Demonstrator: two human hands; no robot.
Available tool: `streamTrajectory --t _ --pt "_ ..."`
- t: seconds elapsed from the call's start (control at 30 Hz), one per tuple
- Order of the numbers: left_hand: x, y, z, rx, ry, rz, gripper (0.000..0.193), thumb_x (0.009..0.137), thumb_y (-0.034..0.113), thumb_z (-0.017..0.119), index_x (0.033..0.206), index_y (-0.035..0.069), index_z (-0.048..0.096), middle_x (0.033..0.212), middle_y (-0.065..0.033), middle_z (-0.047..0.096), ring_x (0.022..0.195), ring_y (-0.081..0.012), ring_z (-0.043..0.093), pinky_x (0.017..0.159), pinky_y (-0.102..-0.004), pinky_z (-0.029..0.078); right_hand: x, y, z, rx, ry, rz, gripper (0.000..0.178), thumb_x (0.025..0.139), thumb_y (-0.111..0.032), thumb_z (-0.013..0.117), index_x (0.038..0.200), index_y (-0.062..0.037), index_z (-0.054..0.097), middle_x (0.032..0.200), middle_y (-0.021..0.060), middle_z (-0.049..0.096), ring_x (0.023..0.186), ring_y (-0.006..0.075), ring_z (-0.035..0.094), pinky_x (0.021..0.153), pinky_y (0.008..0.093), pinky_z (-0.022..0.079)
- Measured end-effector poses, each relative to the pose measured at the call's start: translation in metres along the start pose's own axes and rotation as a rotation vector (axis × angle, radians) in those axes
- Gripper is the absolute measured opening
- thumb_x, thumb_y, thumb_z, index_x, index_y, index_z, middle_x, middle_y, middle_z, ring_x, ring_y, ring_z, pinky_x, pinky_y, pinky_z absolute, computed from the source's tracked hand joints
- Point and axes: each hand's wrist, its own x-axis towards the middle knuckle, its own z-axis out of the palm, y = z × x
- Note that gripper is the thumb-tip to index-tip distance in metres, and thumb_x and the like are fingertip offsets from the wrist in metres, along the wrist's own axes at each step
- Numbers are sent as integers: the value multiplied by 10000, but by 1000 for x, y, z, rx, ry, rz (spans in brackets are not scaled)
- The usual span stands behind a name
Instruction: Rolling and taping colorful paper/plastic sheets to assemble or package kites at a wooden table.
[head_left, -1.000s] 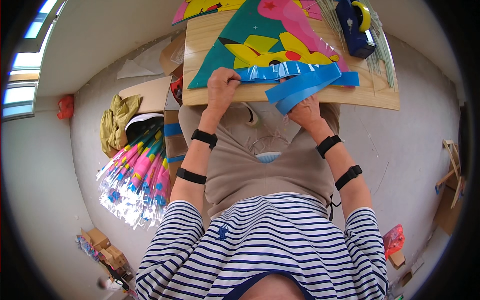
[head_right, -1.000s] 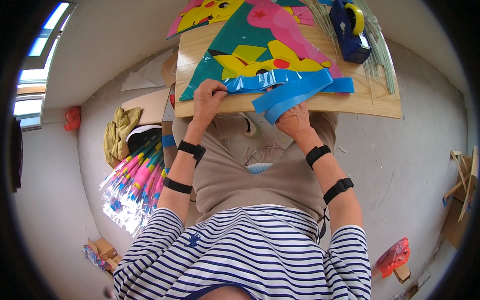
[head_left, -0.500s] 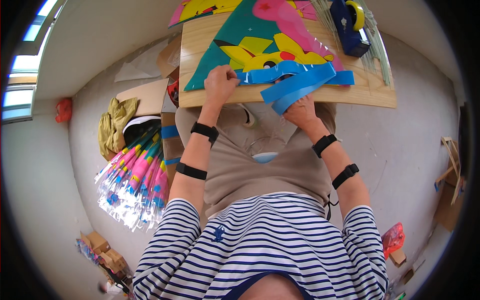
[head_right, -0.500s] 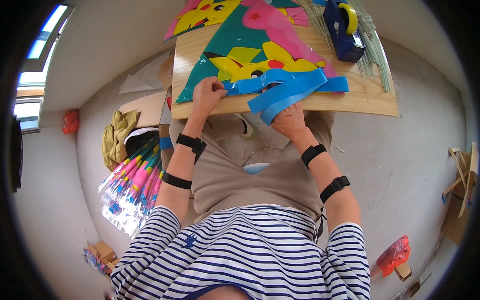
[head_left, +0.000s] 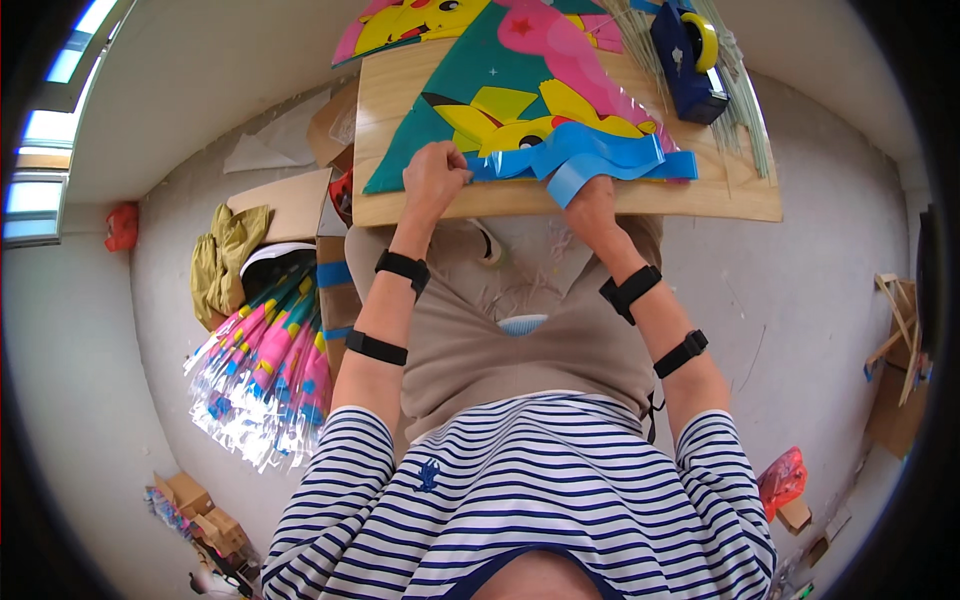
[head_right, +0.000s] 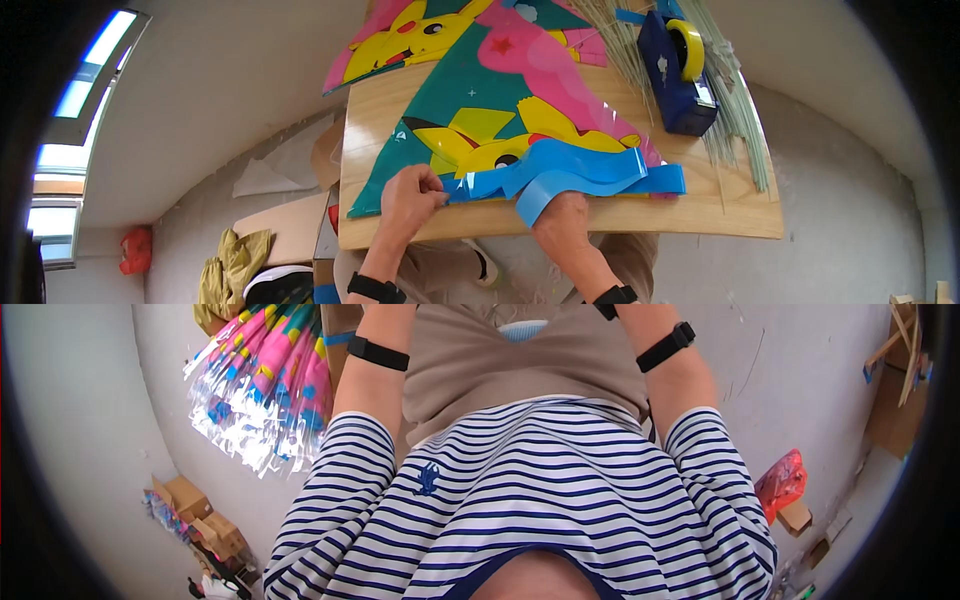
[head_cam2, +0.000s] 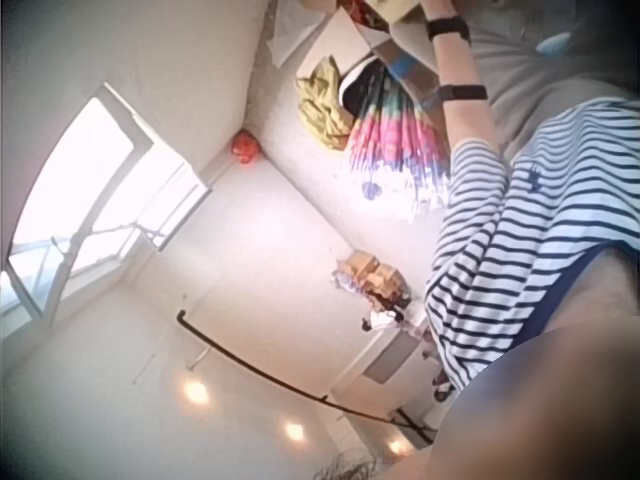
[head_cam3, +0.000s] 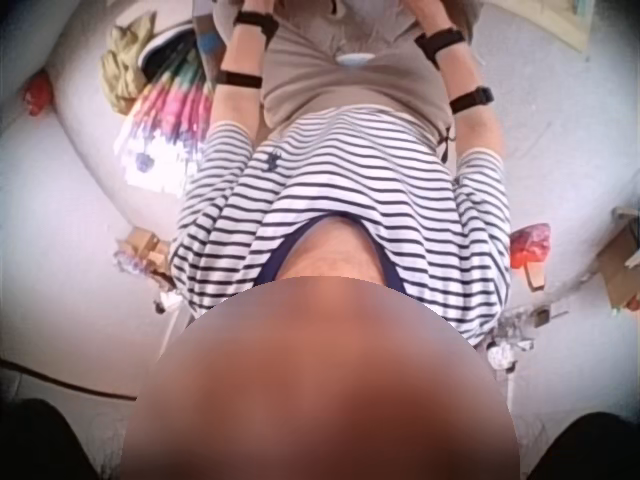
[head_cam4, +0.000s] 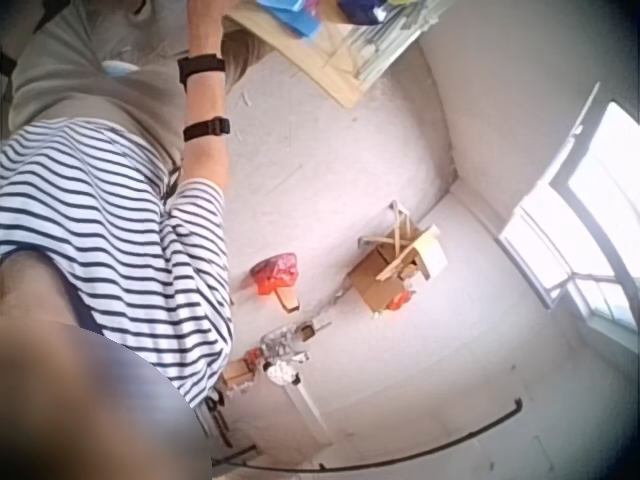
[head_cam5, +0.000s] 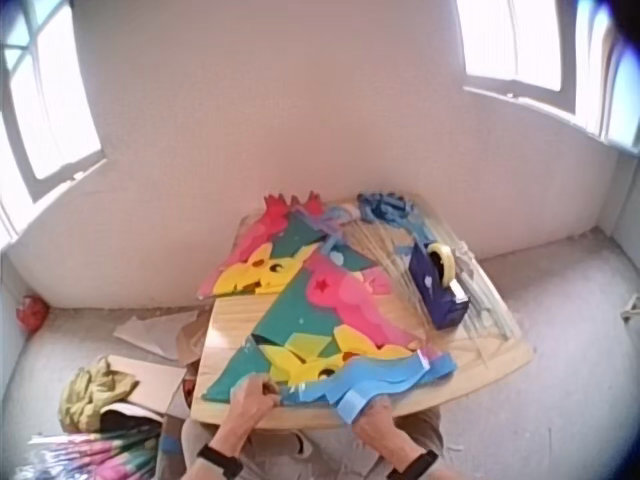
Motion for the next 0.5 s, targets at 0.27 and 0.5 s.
streamTrajectory --t 0.27,0.5 --pt "0 0 0 16 12 35 174 664 121 836 767 84 701 795 -71 699 783 -286 676 651 -433 494 42 -10 4 1611 298 837 292 816 -55 798 1057 -18 637 991 99 694 829 263 654 771 374 524" --pt "-3 15 -2 -12 3 51 173 667 127 833 764 82 697 784 -72 695 774 -281 676 646 -424 498 70 22 31 2304 225 1426 246 831 -66 795 1042 -8 683 884 93 659 835 215 627 769 334 499"
